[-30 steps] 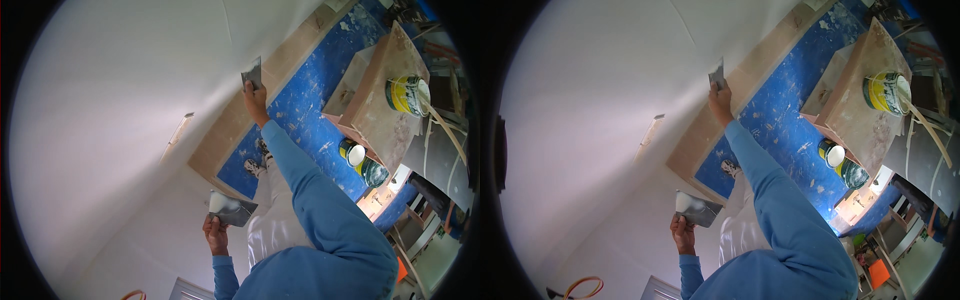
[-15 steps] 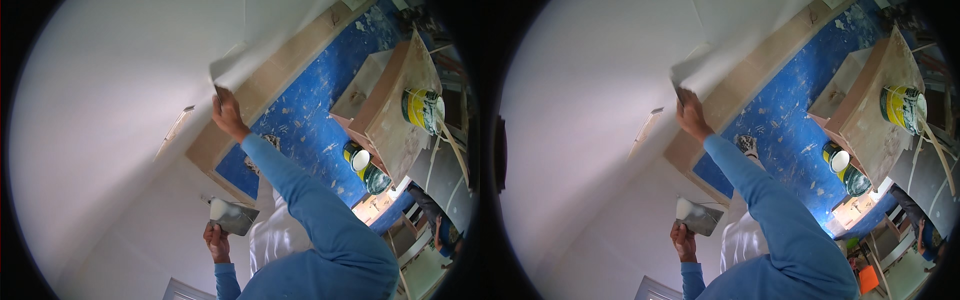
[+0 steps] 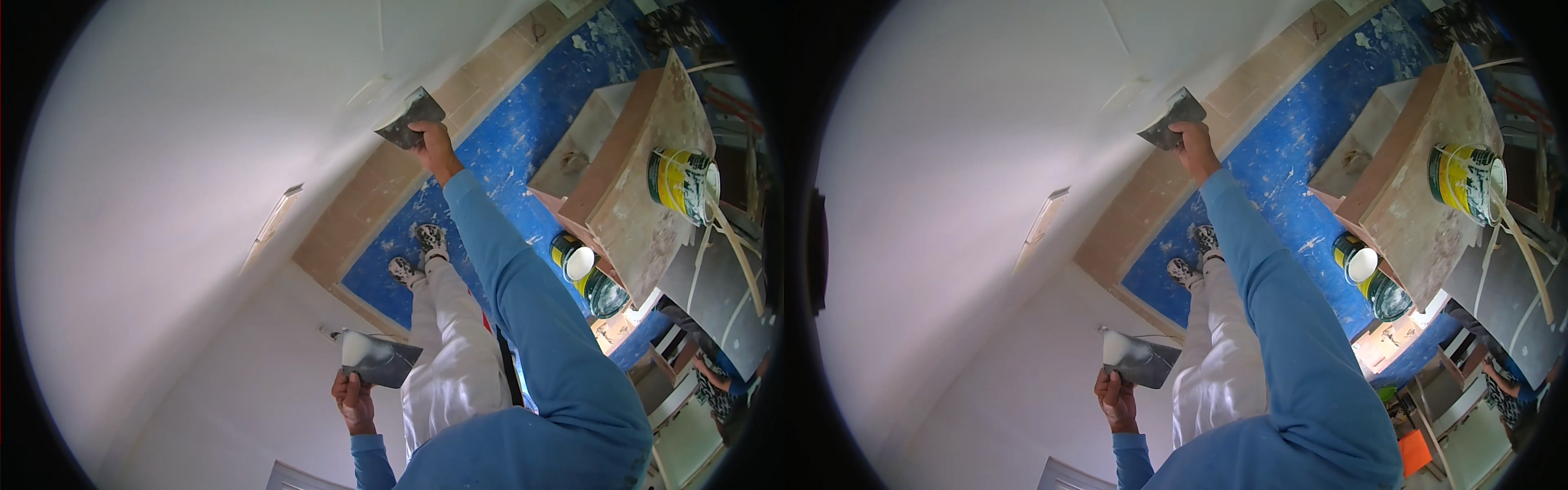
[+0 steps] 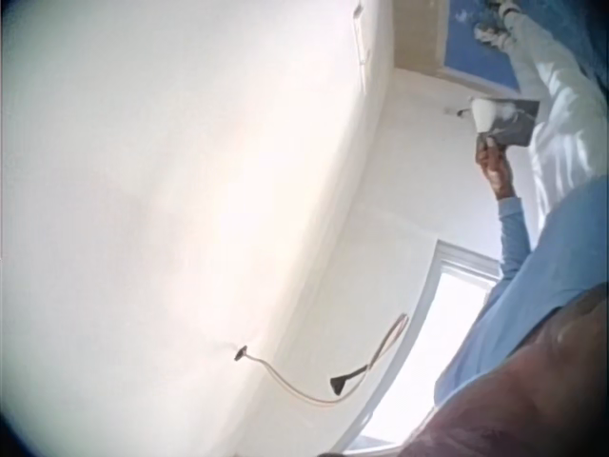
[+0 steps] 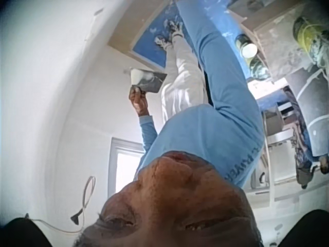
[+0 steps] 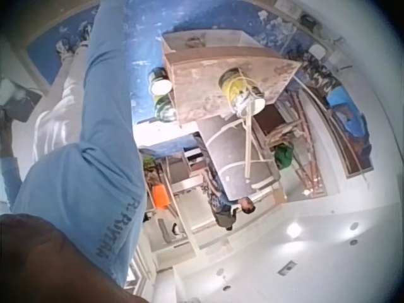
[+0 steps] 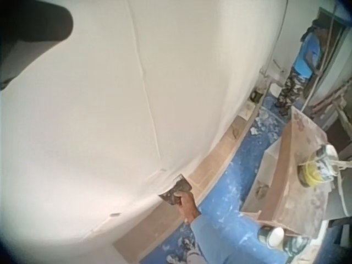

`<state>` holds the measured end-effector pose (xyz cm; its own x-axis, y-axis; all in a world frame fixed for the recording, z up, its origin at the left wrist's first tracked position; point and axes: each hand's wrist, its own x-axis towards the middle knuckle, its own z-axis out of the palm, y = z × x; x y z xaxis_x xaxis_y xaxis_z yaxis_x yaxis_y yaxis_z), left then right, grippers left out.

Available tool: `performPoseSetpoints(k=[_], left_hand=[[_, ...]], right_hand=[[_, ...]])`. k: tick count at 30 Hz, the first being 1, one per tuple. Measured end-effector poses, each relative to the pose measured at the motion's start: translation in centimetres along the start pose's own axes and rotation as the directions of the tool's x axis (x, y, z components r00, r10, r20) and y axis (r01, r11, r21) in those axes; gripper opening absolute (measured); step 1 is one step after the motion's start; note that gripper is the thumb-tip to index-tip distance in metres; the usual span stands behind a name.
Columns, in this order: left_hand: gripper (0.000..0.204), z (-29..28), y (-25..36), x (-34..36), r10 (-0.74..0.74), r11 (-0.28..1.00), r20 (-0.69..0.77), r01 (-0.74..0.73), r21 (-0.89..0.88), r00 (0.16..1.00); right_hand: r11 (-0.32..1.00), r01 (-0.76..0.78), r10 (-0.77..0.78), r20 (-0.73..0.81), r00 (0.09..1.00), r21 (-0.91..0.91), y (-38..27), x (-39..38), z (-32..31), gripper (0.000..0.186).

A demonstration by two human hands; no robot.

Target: The person applies plaster to a ceiling using two spatulas, taking plaster from a bucket and smoothing it over cracks and holes.

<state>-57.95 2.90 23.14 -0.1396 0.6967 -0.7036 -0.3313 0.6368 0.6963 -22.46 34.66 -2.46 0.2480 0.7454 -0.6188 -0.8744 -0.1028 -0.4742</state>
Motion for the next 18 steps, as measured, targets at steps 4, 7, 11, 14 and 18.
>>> performPoseSetpoints(k=[4, 7, 11, 14, 18], left_hand=[[0.021, 1.1, 0.6, -0.2, 0.027, 1.0, 0.007, -0.027, -0.002, 1.0], [0.023, 1.0, 0.9, -0.1, 0.043, 0.999, 0.018, -0.043, 0.003, 0.999], [0.023, 2.0, 1.4, -0.7, 0.064, 0.998, -0.013, -0.064, -0.006, 0.998], [0.022, 1.9, 1.4, -1.3, 0.064, 0.997, 0.015, -0.063, -0.052, 0.998], [0.019, 2.0, 2.1, -2.2, 0.089, 0.995, 0.01, -0.088, -0.056, 0.996]], right_hand=[[0.998, -0.044, 0.044, -0.007, 0.999, 0.049, -0.6, 2.0, 1.3, 0.026], [0.996, -0.086, 0.086, 0.071, 0.994, 0.006, -1.1, 3.0, 1.4, 0.024], [0.997, -0.072, 0.077, 0.162, 0.984, -0.04, -1.9, 2.0, 3.0, 0.025], [0.996, -0.006, 0.021, 0.171, 0.985, -0.087, -3.0, 0.2, 4.7, 0.026], [0.989, 0.069, -0.045, 0.183, 0.982, -0.129, -5.2, -3.1, 7.6, 0.028]])
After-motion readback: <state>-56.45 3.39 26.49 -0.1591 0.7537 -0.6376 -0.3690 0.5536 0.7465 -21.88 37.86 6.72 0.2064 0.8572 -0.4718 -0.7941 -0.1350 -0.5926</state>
